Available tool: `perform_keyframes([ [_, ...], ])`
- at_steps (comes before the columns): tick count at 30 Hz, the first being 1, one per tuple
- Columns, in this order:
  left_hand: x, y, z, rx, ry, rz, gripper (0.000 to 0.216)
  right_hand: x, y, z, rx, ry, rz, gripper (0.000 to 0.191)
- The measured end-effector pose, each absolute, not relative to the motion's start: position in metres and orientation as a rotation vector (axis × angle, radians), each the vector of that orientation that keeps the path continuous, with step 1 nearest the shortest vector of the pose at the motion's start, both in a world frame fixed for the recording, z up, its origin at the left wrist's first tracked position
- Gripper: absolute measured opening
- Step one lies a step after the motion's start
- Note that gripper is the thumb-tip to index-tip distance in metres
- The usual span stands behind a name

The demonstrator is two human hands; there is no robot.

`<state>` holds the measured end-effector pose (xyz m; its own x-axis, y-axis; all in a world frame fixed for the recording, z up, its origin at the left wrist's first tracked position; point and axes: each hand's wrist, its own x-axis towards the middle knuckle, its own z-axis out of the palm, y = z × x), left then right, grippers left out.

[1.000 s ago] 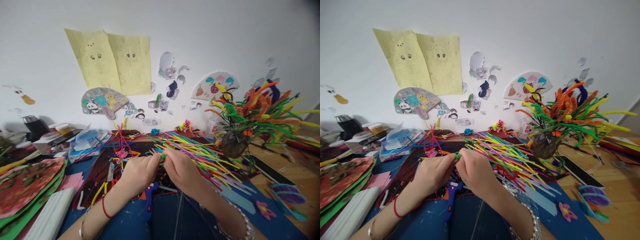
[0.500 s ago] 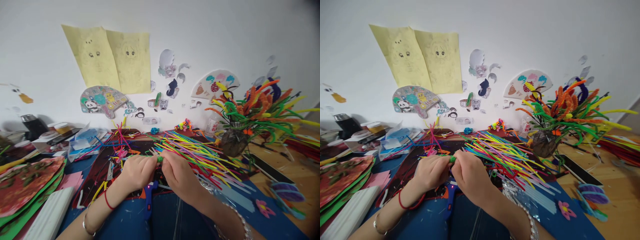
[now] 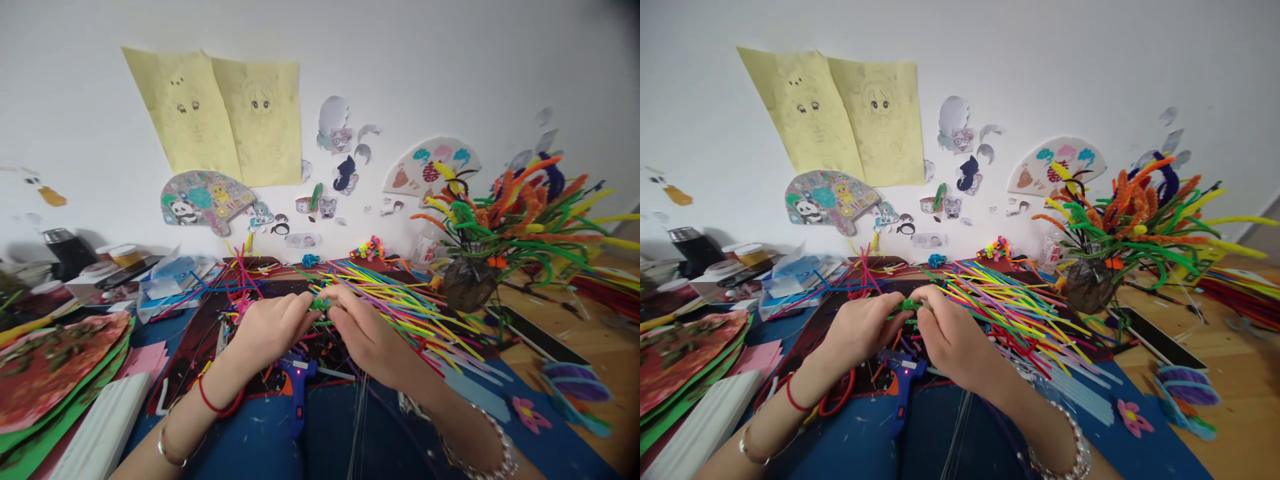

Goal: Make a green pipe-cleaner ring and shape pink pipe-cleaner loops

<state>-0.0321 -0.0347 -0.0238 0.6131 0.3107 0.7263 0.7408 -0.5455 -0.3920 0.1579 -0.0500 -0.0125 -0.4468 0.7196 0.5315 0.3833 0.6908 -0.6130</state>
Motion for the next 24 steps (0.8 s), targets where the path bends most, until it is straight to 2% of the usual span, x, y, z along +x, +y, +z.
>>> perform_keyframes([
  [6, -0.038, -0.038, -0.019, -2.189, -0.808, -0.785, 0.016, 0.16, -0.036, -0.02, -0.743, -2.145, 0.038, 0.021],
  [12, -0.036, -0.038, -0.021, -2.28, -0.768, -0.868, 0.014, 0.167, -0.021, -0.031, -0.588, -2.166, -0.251, 0.027],
  [15, -0.038, -0.038, -0.023, -2.326, -0.767, -0.858, 0.014, 0.17, -0.02, -0.029, -0.517, -2.171, -0.252, 0.027],
  [24, -0.039, -0.047, -0.017, -2.559, -0.691, -0.917, 0.012, 0.172, -0.032, -0.013, -0.369, -2.14, 0.053, 0.018],
])
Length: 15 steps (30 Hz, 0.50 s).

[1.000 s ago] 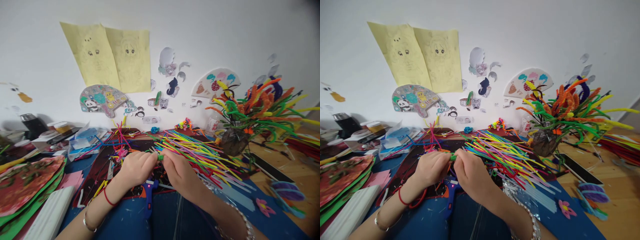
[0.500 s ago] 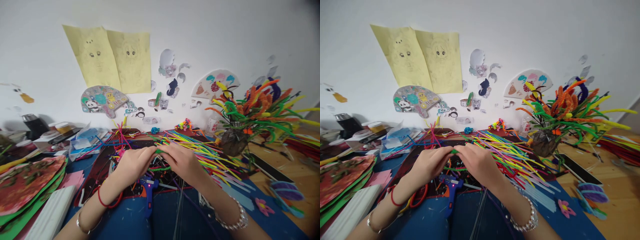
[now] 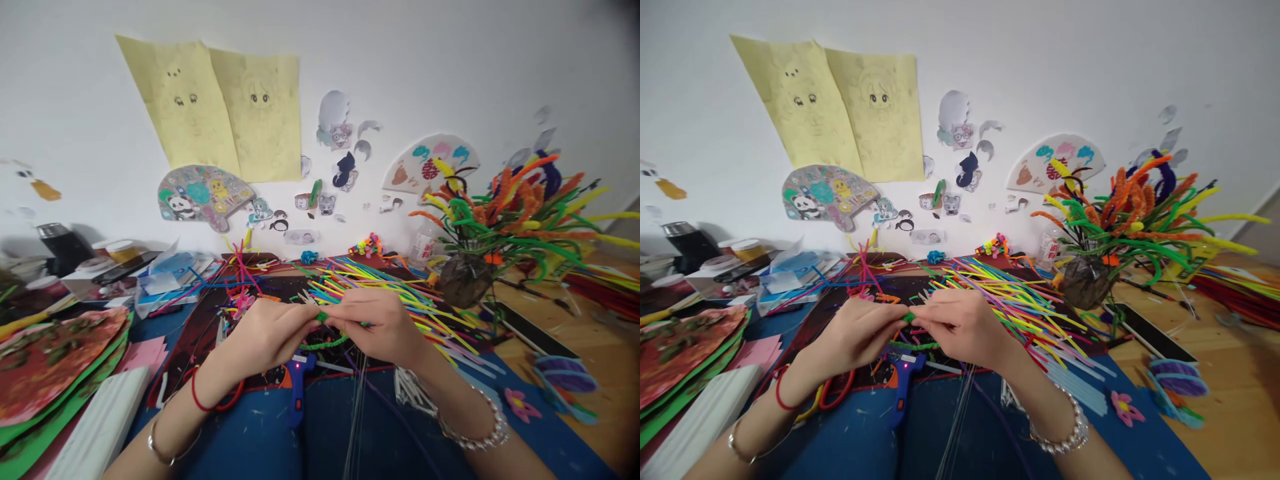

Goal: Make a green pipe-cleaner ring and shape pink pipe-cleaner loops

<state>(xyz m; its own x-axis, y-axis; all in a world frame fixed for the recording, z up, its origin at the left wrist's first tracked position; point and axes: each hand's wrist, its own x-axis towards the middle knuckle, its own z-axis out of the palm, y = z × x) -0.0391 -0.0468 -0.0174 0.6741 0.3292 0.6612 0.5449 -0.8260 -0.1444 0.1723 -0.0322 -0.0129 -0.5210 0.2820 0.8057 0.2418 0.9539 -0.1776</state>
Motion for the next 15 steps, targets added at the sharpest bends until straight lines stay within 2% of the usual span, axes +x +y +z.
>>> perform_keyframes([
  [9, -0.029, -0.049, -0.017, -2.525, -0.815, -0.727, 0.033, 0.178, -0.052, -0.005, -0.598, -2.303, -0.154, 0.029],
  [15, -0.026, -0.062, -0.01, -2.711, -0.792, -0.585, 0.033, 0.188, -0.054, 0.002, -0.481, -2.334, 0.103, 0.018],
])
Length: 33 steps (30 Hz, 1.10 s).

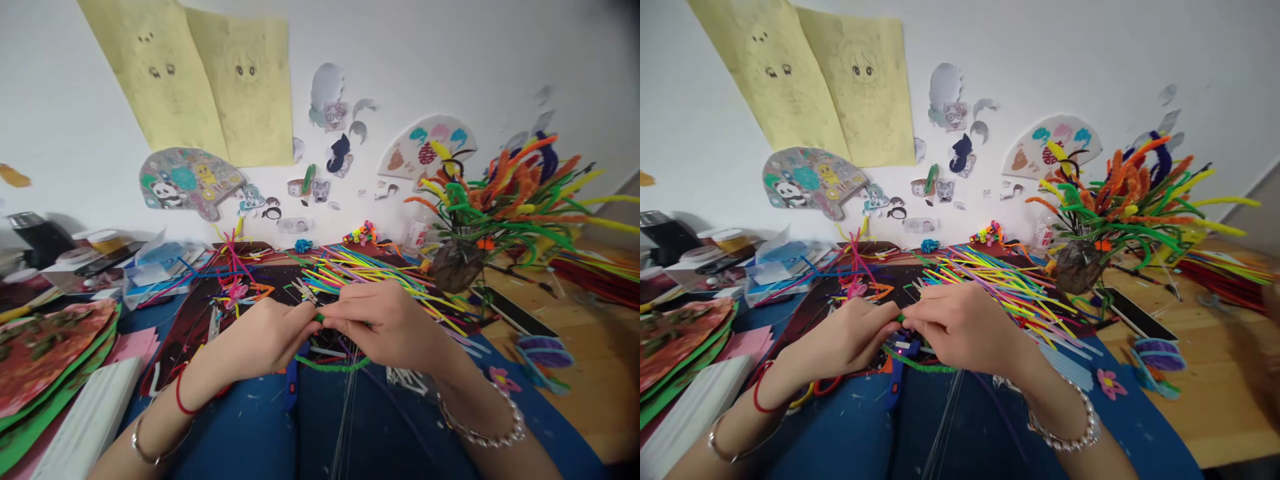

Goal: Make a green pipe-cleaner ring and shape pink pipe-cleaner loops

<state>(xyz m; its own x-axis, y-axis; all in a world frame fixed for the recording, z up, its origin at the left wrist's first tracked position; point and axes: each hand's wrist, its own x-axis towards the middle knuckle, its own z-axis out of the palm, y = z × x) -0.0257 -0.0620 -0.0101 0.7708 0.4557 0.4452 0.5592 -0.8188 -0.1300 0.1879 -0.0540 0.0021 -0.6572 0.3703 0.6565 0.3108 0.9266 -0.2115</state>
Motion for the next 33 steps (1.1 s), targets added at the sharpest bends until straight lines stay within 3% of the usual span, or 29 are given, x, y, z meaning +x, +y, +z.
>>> perform_keyframes([
  [9, -0.029, -0.071, 0.0, -2.992, -0.868, -0.474, 0.034, 0.187, -0.054, 0.006, -0.42, -2.298, 0.407, 0.013],
  [15, -0.027, -0.069, 0.004, -3.014, -1.197, -0.647, 0.014, 0.182, -0.044, -0.001, -0.627, -2.231, 0.169, 0.013],
  [33, -0.015, -0.055, -0.021, -2.429, -1.194, -0.842, 0.019, 0.161, -0.043, -0.023, -0.716, -2.135, -0.311, 0.025],
])
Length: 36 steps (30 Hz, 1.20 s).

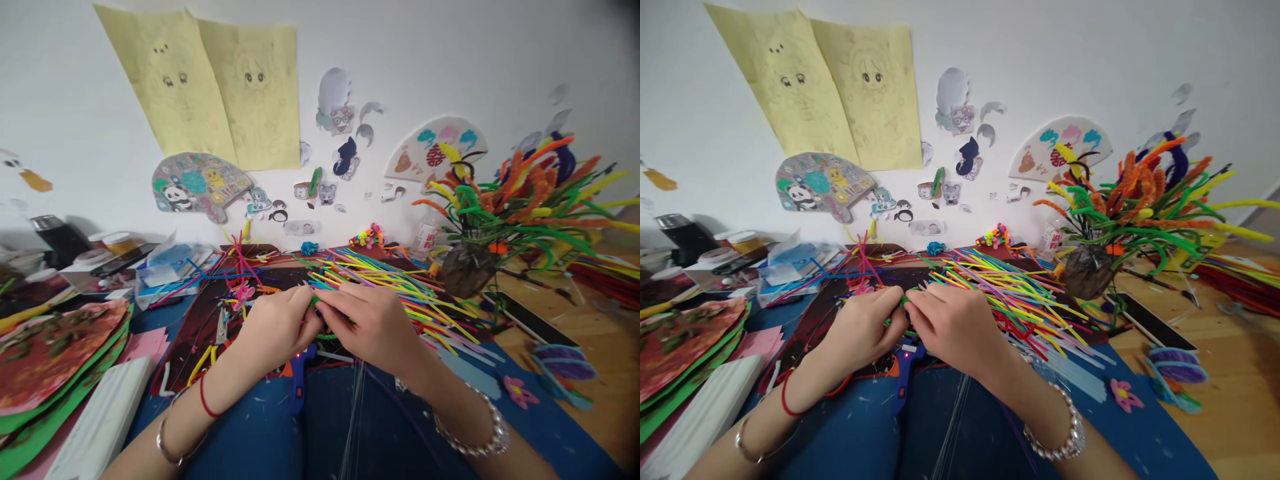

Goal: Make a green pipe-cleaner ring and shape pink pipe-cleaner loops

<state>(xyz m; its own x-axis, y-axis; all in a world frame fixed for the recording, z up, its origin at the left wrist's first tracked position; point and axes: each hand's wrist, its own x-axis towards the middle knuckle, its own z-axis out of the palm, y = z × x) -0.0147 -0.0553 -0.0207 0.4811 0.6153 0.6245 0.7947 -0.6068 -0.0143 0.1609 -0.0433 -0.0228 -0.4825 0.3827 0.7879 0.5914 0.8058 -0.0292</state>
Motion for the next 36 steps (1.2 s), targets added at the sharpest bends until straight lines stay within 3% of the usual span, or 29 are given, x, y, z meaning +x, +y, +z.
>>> perform_keyframes([
  [21, -0.0173, -0.0585, -0.0161, -2.431, -1.145, -0.986, 0.021, 0.1569, -0.0431, -0.0276, -0.713, -2.128, -0.199, 0.025],
  [36, -0.02, -0.0555, -0.0143, -2.492, -1.099, -0.859, 0.023, 0.1591, -0.0391, -0.0317, -0.67, -2.119, -0.203, 0.025],
])
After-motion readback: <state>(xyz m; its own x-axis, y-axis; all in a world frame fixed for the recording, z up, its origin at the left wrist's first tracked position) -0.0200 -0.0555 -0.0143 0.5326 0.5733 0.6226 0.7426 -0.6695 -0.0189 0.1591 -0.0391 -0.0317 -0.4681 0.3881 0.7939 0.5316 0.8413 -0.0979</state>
